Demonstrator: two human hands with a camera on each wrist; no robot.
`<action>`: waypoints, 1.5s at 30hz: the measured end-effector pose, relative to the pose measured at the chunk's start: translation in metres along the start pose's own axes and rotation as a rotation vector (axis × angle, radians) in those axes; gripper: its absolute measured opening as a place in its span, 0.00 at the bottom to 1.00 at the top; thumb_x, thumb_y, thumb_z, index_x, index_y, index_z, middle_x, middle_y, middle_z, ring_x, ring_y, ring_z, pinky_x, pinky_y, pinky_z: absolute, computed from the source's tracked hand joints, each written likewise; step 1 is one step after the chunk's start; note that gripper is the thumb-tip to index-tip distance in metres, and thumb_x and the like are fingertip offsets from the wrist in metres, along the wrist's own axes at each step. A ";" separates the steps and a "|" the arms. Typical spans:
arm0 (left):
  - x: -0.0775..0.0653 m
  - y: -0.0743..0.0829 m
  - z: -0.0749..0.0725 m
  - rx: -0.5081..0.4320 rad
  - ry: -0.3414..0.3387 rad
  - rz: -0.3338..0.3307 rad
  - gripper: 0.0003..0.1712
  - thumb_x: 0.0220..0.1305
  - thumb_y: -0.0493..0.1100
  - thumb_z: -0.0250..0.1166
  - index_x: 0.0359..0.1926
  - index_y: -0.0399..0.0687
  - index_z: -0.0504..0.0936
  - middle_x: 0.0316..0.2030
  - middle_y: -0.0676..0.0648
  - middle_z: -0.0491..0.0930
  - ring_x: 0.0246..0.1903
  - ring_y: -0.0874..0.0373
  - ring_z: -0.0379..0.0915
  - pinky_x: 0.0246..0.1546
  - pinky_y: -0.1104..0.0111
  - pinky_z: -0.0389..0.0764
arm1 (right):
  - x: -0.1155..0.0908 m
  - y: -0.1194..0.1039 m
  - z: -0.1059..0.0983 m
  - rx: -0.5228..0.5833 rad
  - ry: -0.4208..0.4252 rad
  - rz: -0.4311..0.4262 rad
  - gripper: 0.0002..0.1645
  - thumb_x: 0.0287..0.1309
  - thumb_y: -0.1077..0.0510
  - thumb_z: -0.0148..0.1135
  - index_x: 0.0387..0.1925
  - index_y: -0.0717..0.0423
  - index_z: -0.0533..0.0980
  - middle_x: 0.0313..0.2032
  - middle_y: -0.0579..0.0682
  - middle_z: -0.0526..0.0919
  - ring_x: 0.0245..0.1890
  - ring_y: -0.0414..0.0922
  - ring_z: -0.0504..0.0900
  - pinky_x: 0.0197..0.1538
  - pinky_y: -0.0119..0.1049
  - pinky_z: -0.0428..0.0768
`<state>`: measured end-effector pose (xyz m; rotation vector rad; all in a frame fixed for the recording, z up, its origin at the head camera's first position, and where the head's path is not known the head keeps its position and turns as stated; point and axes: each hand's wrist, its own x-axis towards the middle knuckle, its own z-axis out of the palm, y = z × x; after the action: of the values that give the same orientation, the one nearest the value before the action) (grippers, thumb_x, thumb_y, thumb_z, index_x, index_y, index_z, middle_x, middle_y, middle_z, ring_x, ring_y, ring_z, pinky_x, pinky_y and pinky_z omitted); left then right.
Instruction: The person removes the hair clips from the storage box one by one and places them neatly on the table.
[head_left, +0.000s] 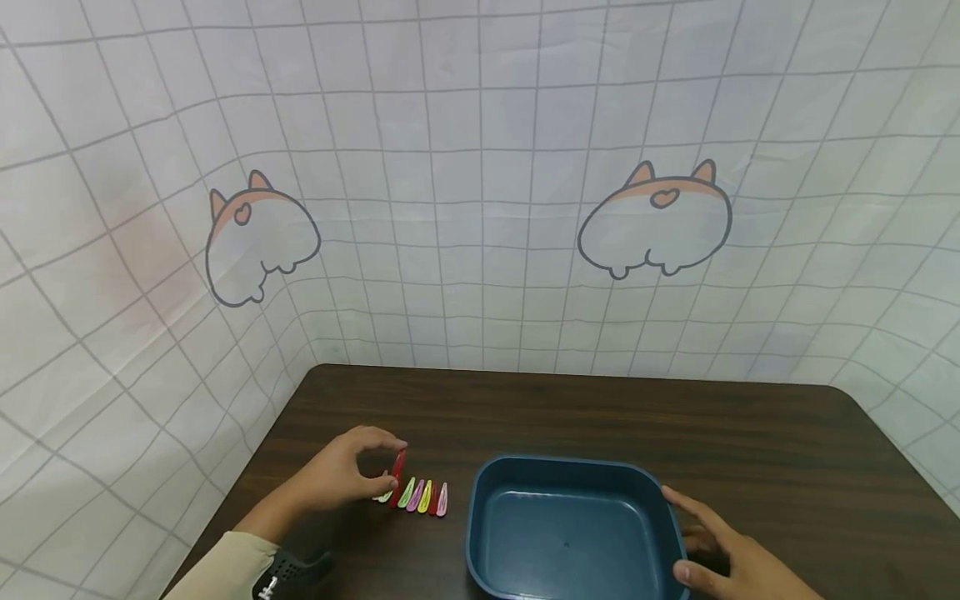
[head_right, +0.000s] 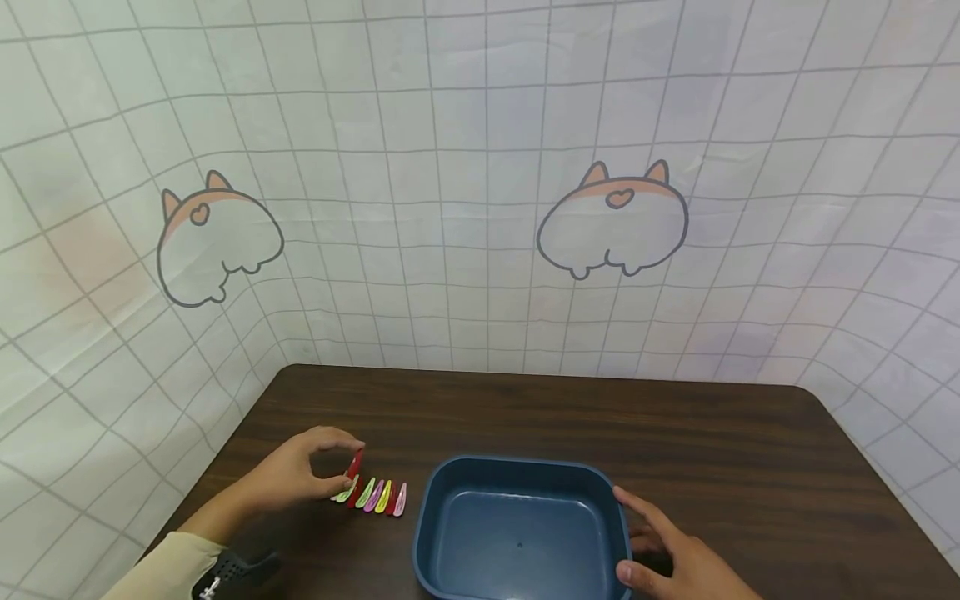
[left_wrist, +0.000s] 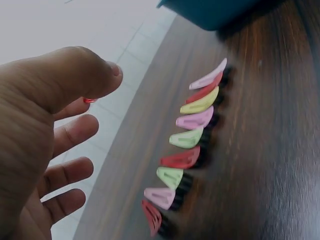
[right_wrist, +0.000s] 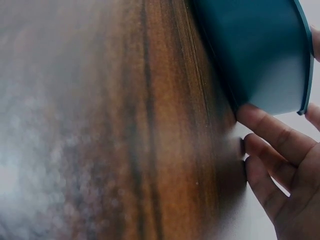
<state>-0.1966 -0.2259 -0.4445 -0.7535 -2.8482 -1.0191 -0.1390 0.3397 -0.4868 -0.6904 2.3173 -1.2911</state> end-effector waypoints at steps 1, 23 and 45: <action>-0.002 -0.002 -0.001 0.000 0.001 0.001 0.26 0.60 0.51 0.76 0.59 0.52 0.83 0.56 0.51 0.79 0.57 0.48 0.75 0.55 0.45 0.77 | 0.000 0.000 0.000 0.000 0.000 0.000 0.46 0.77 0.58 0.54 0.83 0.46 0.40 0.59 0.65 0.79 0.56 0.43 0.82 0.41 0.70 0.78; -0.026 -0.047 -0.003 0.028 0.029 -0.061 0.28 0.59 0.49 0.78 0.59 0.47 0.83 0.61 0.45 0.79 0.65 0.37 0.69 0.61 0.38 0.69 | -0.001 -0.003 0.000 -0.024 0.017 0.016 0.45 0.77 0.56 0.54 0.83 0.44 0.41 0.58 0.59 0.82 0.55 0.47 0.82 0.41 0.67 0.79; -0.028 -0.063 -0.006 0.032 -0.057 -0.127 0.27 0.58 0.50 0.77 0.58 0.50 0.85 0.71 0.36 0.66 0.73 0.27 0.45 0.62 0.27 0.54 | -0.001 -0.001 0.001 -0.031 0.028 0.019 0.45 0.77 0.57 0.54 0.83 0.44 0.41 0.58 0.54 0.83 0.56 0.43 0.82 0.42 0.63 0.81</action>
<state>-0.2008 -0.2836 -0.4823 -0.6169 -2.9875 -0.9778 -0.1372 0.3392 -0.4865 -0.6632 2.3648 -1.2669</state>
